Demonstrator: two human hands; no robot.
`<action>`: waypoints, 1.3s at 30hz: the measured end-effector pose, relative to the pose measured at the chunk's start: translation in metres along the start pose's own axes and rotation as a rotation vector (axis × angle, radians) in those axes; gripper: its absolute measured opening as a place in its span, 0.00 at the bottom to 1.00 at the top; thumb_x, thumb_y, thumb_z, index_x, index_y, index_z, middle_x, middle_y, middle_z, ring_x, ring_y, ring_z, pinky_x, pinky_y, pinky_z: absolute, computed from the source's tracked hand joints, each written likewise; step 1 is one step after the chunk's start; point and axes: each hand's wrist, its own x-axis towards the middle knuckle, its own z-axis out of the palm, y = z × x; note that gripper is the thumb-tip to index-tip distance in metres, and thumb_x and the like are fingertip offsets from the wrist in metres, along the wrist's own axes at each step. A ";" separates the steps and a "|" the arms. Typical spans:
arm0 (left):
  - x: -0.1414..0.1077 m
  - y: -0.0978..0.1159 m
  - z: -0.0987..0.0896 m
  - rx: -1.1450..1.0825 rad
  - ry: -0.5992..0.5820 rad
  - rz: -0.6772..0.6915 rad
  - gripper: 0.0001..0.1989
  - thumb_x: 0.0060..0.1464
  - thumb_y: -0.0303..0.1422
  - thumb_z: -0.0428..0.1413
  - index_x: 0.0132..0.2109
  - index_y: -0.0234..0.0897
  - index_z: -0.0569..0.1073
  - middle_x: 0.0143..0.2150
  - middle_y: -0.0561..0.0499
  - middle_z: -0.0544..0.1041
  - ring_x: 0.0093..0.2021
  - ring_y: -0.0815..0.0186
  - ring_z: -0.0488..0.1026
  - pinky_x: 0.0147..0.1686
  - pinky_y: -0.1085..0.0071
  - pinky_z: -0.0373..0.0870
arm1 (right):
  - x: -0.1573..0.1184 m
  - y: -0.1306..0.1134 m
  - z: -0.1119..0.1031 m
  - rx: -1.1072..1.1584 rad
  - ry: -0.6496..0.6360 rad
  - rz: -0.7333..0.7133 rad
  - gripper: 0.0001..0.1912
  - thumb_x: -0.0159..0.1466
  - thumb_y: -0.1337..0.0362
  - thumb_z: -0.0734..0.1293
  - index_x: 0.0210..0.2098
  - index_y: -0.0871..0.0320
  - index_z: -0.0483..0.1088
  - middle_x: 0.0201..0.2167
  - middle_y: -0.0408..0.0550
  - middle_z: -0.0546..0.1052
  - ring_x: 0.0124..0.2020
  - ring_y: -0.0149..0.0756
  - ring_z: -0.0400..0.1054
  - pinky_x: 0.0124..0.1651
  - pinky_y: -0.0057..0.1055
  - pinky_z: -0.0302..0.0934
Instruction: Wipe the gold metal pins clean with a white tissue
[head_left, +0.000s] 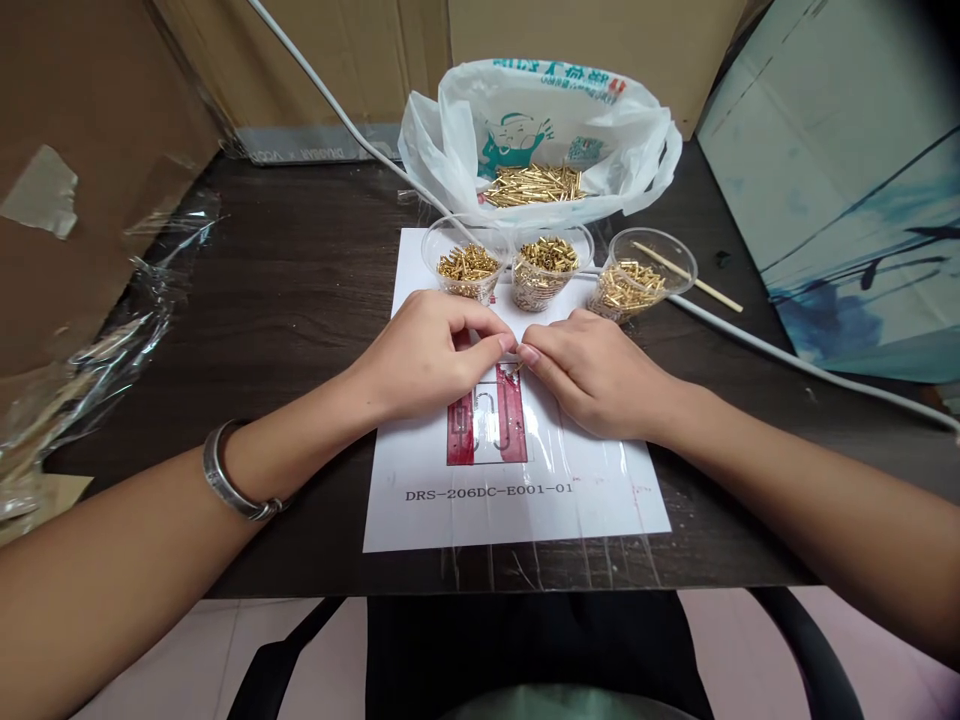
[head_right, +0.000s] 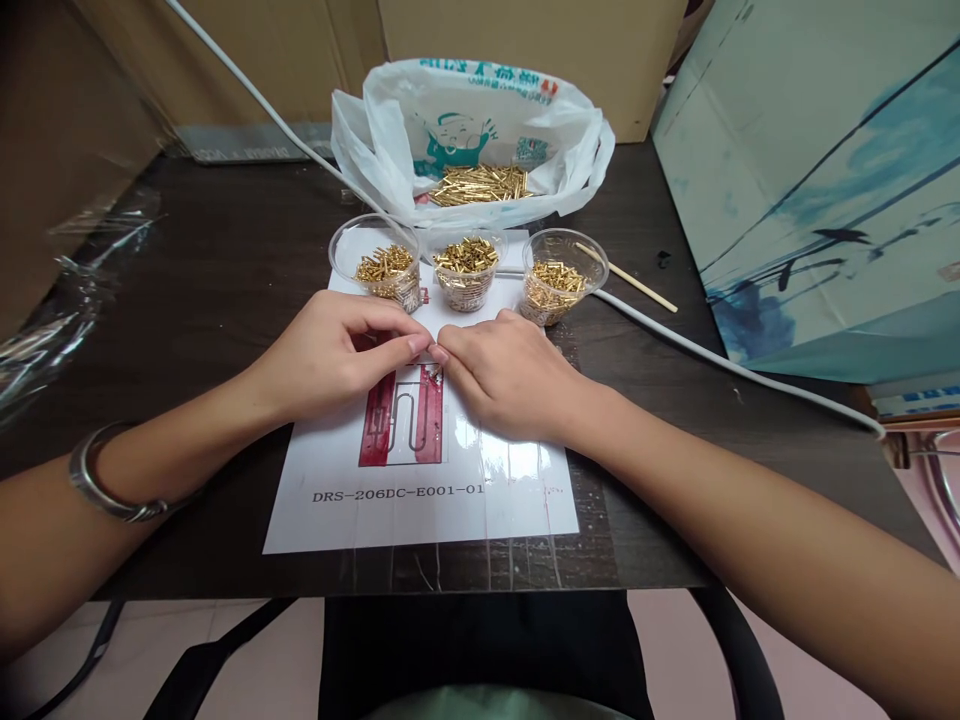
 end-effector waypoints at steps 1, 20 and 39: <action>0.000 -0.001 0.000 0.002 -0.006 -0.008 0.11 0.54 0.33 0.54 0.33 0.33 0.79 0.27 0.50 0.77 0.28 0.69 0.70 0.27 0.74 0.63 | 0.000 0.000 0.000 -0.002 -0.005 0.002 0.19 0.70 0.58 0.47 0.28 0.59 0.57 0.21 0.41 0.61 0.24 0.29 0.53 0.34 0.32 0.43; -0.002 0.003 0.001 0.186 -0.001 0.039 0.09 0.51 0.31 0.55 0.36 0.38 0.80 0.16 0.57 0.63 0.18 0.74 0.58 0.22 0.74 0.55 | 0.002 -0.002 -0.001 -0.046 -0.070 0.020 0.19 0.70 0.58 0.47 0.30 0.59 0.60 0.23 0.42 0.64 0.25 0.31 0.54 0.36 0.33 0.45; -0.001 0.007 0.002 0.237 -0.122 -0.002 0.06 0.51 0.34 0.57 0.34 0.39 0.77 0.17 0.59 0.62 0.19 0.75 0.58 0.24 0.75 0.53 | -0.013 -0.001 -0.010 0.155 0.156 0.157 0.11 0.65 0.59 0.60 0.30 0.60 0.66 0.22 0.42 0.68 0.24 0.28 0.59 0.29 0.28 0.49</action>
